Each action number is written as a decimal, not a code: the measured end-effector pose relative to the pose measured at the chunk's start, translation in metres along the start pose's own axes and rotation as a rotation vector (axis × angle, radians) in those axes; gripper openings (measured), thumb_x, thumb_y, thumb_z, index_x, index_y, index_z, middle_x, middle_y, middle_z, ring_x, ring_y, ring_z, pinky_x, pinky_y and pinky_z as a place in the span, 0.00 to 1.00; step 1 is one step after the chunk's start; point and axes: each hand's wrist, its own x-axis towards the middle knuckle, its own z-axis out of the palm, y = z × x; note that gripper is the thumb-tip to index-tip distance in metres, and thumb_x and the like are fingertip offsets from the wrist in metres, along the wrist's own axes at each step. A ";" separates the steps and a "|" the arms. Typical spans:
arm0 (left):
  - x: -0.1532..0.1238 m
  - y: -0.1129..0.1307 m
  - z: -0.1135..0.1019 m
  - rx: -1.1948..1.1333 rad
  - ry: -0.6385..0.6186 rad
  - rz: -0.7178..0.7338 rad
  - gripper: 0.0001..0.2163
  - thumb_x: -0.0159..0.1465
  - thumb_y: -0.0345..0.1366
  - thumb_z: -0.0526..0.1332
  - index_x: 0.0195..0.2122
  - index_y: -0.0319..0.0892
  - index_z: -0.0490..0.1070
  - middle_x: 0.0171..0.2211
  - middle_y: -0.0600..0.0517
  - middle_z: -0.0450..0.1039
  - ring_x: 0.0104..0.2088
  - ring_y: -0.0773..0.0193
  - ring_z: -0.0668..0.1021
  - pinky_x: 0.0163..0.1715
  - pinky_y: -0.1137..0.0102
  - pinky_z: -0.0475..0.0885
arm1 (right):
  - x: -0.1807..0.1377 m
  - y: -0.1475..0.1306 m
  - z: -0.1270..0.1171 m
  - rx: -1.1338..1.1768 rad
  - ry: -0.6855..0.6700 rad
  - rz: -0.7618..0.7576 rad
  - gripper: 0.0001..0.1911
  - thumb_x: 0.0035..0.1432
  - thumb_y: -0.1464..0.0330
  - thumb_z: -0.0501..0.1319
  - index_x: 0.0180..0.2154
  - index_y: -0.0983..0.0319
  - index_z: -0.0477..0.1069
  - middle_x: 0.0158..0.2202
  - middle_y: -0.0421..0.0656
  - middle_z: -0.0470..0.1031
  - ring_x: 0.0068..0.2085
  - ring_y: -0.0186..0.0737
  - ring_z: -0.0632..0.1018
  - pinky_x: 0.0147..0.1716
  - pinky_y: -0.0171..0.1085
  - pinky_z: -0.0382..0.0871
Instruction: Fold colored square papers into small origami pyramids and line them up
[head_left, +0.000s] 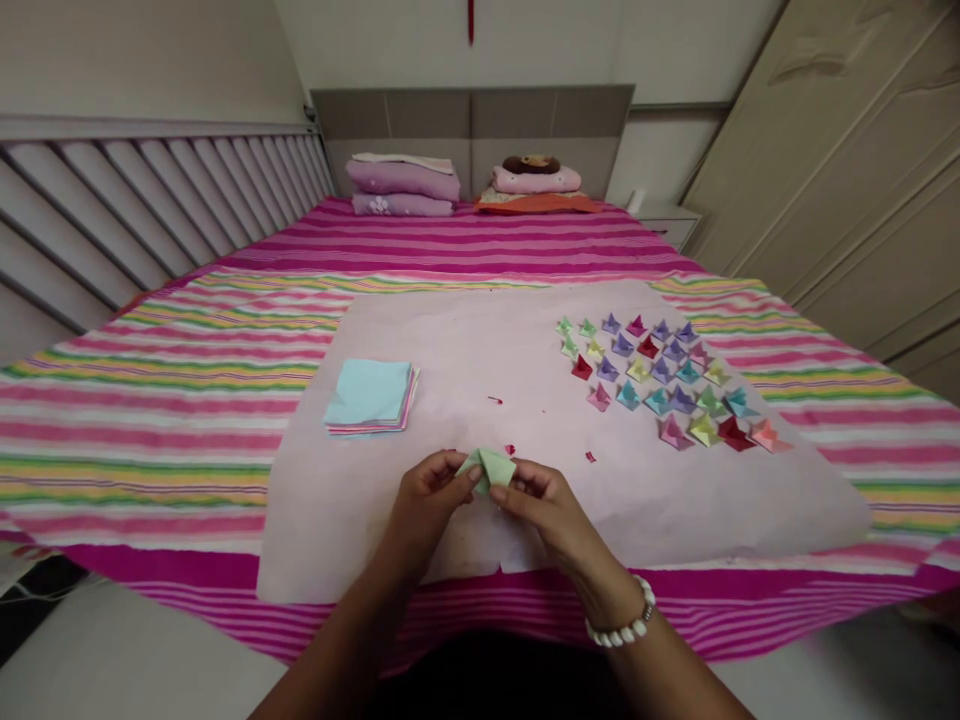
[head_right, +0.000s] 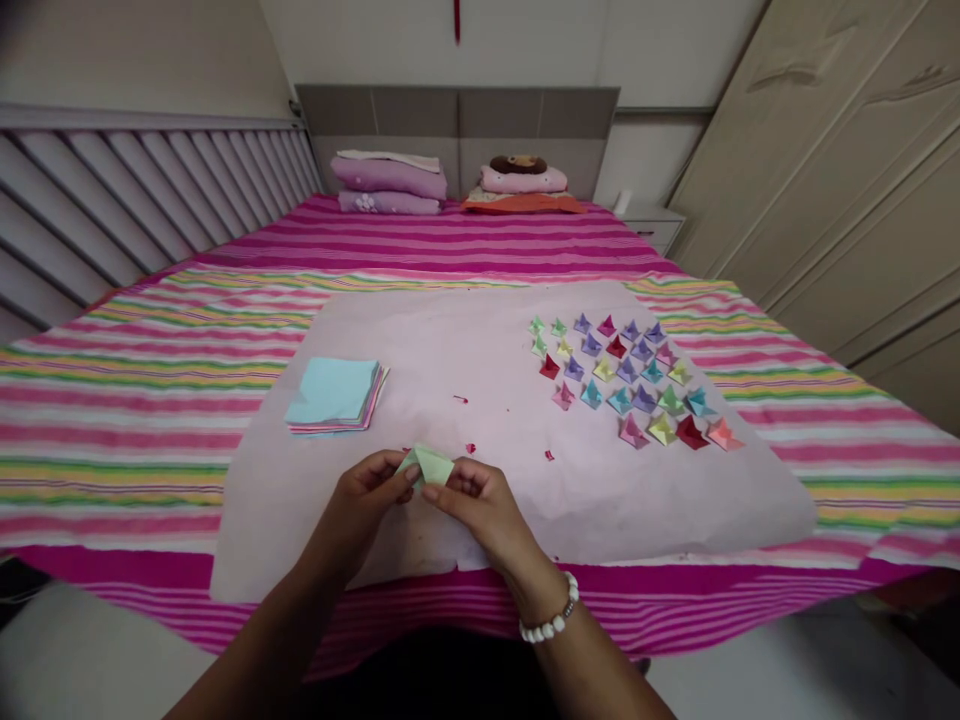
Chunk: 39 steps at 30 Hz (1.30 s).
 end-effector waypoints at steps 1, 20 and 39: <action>-0.001 0.000 0.000 -0.014 -0.011 -0.014 0.08 0.55 0.40 0.68 0.31 0.40 0.77 0.26 0.56 0.72 0.26 0.73 0.69 0.29 0.77 0.66 | 0.000 0.001 0.001 -0.004 -0.014 0.001 0.15 0.40 0.59 0.73 0.23 0.63 0.74 0.17 0.34 0.63 0.21 0.29 0.61 0.22 0.31 0.53; -0.002 0.010 0.002 0.218 -0.008 0.106 0.08 0.56 0.39 0.64 0.35 0.41 0.76 0.29 0.53 0.74 0.31 0.64 0.74 0.31 0.71 0.69 | -0.004 0.010 0.003 -0.030 -0.056 0.011 0.15 0.44 0.59 0.71 0.22 0.63 0.74 0.19 0.38 0.73 0.21 0.31 0.70 0.23 0.32 0.63; -0.003 0.006 -0.003 0.002 -0.032 0.167 0.08 0.52 0.32 0.69 0.34 0.40 0.77 0.42 0.47 0.78 0.40 0.61 0.79 0.41 0.68 0.73 | -0.003 0.011 0.005 0.000 -0.009 0.007 0.14 0.46 0.59 0.71 0.23 0.63 0.75 0.19 0.40 0.75 0.21 0.32 0.72 0.23 0.32 0.65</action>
